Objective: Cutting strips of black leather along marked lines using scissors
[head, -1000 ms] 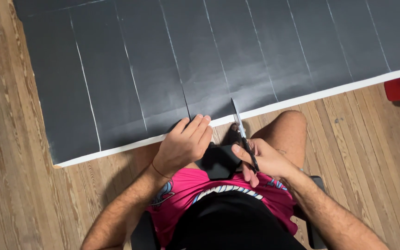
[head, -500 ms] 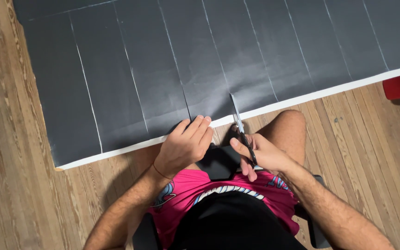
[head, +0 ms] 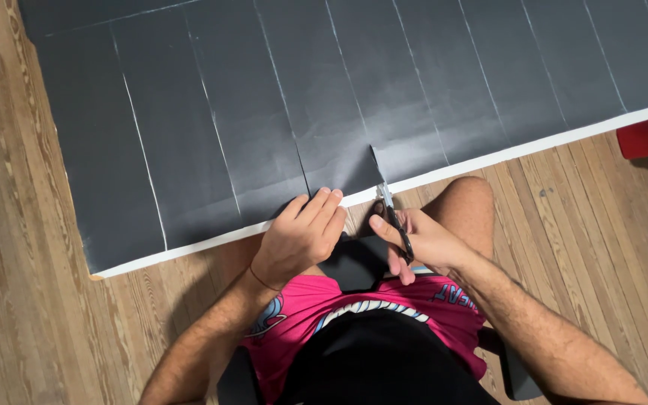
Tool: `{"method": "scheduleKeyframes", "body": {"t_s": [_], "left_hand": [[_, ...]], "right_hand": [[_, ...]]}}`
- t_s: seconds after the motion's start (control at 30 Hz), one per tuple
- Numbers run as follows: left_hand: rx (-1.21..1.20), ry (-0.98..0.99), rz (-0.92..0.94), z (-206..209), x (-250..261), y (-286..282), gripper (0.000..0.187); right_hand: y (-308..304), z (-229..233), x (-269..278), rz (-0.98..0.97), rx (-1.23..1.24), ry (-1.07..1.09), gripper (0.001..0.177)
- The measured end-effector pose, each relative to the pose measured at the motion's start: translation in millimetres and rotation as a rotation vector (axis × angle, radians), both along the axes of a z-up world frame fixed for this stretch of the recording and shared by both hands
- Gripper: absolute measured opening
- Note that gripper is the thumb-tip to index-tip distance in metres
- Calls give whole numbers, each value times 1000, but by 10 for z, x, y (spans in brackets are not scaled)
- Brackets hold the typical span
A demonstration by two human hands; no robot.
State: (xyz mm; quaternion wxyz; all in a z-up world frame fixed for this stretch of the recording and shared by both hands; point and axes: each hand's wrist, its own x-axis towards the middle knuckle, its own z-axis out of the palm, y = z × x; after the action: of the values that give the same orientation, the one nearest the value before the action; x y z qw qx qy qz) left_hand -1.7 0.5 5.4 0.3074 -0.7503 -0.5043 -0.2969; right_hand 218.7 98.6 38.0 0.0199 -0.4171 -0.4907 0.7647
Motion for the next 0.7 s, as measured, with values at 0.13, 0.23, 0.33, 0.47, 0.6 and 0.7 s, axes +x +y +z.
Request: {"method": "scheduleKeyframes", "body": {"t_s": [0.13,0.23,0.33,0.47,0.6,0.7], "left_hand": [[5,3,0,-13,-4,-5,22],[1,-5,5,1,-4,-11,24],[2,-6,-3,0,-2,-17,23],[36,-9,-4,-24,-3,-11,21],[50,-20,-12,-42,-11,-4,23],[36,-31,-13,-79,-3,-10,22]], "right_hand": [[34,-11,2,-25,-10,3,54],[80,182,-89,-19,16,-16,58],[97,339,-163,28,38,-24,66],[152,264,-207,52,54,2,74],[211,240,-225,59,67,6,73],[246,303,-270,31,36,-3,68]]}}
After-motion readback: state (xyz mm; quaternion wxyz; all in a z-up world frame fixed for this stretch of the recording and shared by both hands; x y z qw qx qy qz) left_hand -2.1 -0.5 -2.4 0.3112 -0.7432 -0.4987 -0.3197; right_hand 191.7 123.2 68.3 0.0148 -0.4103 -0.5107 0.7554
